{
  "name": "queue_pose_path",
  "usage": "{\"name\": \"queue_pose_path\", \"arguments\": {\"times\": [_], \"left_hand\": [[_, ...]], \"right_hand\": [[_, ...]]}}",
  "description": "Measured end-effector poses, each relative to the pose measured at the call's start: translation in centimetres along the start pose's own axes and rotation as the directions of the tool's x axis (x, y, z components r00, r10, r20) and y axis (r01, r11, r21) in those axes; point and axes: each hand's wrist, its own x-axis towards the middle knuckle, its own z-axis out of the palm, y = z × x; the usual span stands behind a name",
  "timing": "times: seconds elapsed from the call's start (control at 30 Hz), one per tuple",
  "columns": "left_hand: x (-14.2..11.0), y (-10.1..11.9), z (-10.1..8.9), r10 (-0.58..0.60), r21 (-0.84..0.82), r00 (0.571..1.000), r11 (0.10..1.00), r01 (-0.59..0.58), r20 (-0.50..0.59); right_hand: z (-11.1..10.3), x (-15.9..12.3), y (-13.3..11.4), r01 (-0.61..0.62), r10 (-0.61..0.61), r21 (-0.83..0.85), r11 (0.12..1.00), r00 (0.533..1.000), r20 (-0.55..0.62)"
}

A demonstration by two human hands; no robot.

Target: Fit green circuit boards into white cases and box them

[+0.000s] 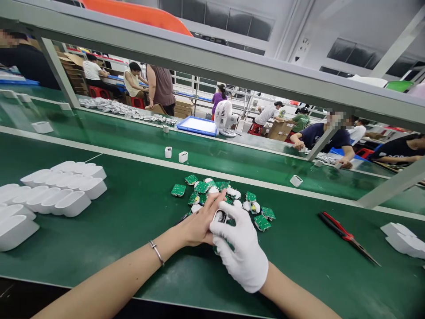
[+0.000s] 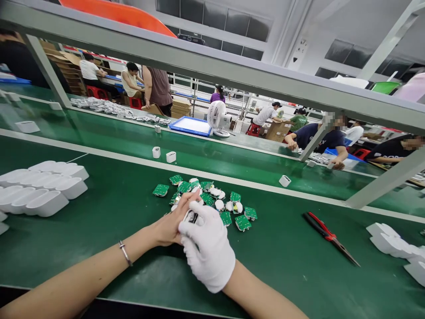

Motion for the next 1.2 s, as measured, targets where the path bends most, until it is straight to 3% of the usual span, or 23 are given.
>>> {"name": "queue_pose_path", "arguments": {"times": [0.13, 0.23, 0.4, 0.47, 0.6, 0.73, 0.83, 0.9, 0.97, 1.07, 1.13, 1.2], "left_hand": [[0.1, 0.0, 0.1, -0.001, -0.03, 1.0, 1.0, 0.001, -0.008], [0.2, -0.1, 0.2, 0.027, -0.004, 1.0, 1.0, -0.027, -0.009], [0.2, -0.2, 0.4, -0.005, 0.014, 1.0, 1.0, 0.004, 0.028], [0.2, 0.0, 0.4, -0.027, -0.002, 0.999, 1.0, 0.027, 0.036], [0.3, 0.4, 0.4, -0.028, -0.037, 0.999, 0.999, 0.03, 0.039], [0.3, 0.4, 0.5, -0.038, -0.023, 0.997, 0.999, 0.04, 0.074], [0.2, 0.1, 0.7, -0.055, -0.036, 0.994, 0.998, 0.058, 0.095], [0.1, 0.2, 0.8, -0.065, -0.061, 0.994, 0.996, 0.071, 0.085], [0.1, 0.5, 0.7, -0.075, -0.08, 0.995, 0.994, 0.08, 0.066], [0.1, 1.0, 0.4, -0.096, -0.106, 0.995, 0.99, 0.095, -0.002], [0.1, 1.2, 0.0, -0.109, -0.153, 0.99, 0.984, 0.096, -0.083], [0.3, 1.2, -0.4, -0.112, -0.25, 0.976, 0.966, 0.063, -0.189]], "right_hand": [[-0.3, -0.1, 0.2, -0.021, 0.017, -0.048, 0.999, 0.996, -0.083], [-0.3, -0.1, 0.5, -0.029, 0.03, -0.125, 0.992, 0.999, 0.011], [-0.2, -0.1, 0.4, 0.116, -0.1, -0.254, 0.96, 0.992, 0.074], [-0.3, -0.1, 0.3, 0.115, -0.108, -0.214, 0.97, 0.993, 0.048], [-0.3, 0.0, 0.6, -0.007, 0.001, -0.143, 0.99, 0.999, -0.039], [-0.4, 0.1, 0.9, 0.058, -0.042, -0.147, 0.987, 0.993, 0.111], [-0.8, -0.1, 1.1, 0.059, -0.055, -0.02, 0.998, 0.988, 0.147], [-1.2, -0.2, 1.7, -0.02, 0.013, 0.074, 0.997, 0.997, 0.082], [-1.4, -0.4, 2.7, -0.111, 0.119, 0.105, 0.988, 0.99, -0.074], [-1.2, -0.4, 4.6, -0.222, 0.245, 0.107, 0.969, 0.919, -0.309], [-0.9, -0.3, 5.5, -0.26, 0.281, 0.109, 0.959, 0.916, -0.286], [-0.5, -0.1, 5.7, -0.237, 0.25, 0.092, 0.967, 0.951, -0.181]]}}
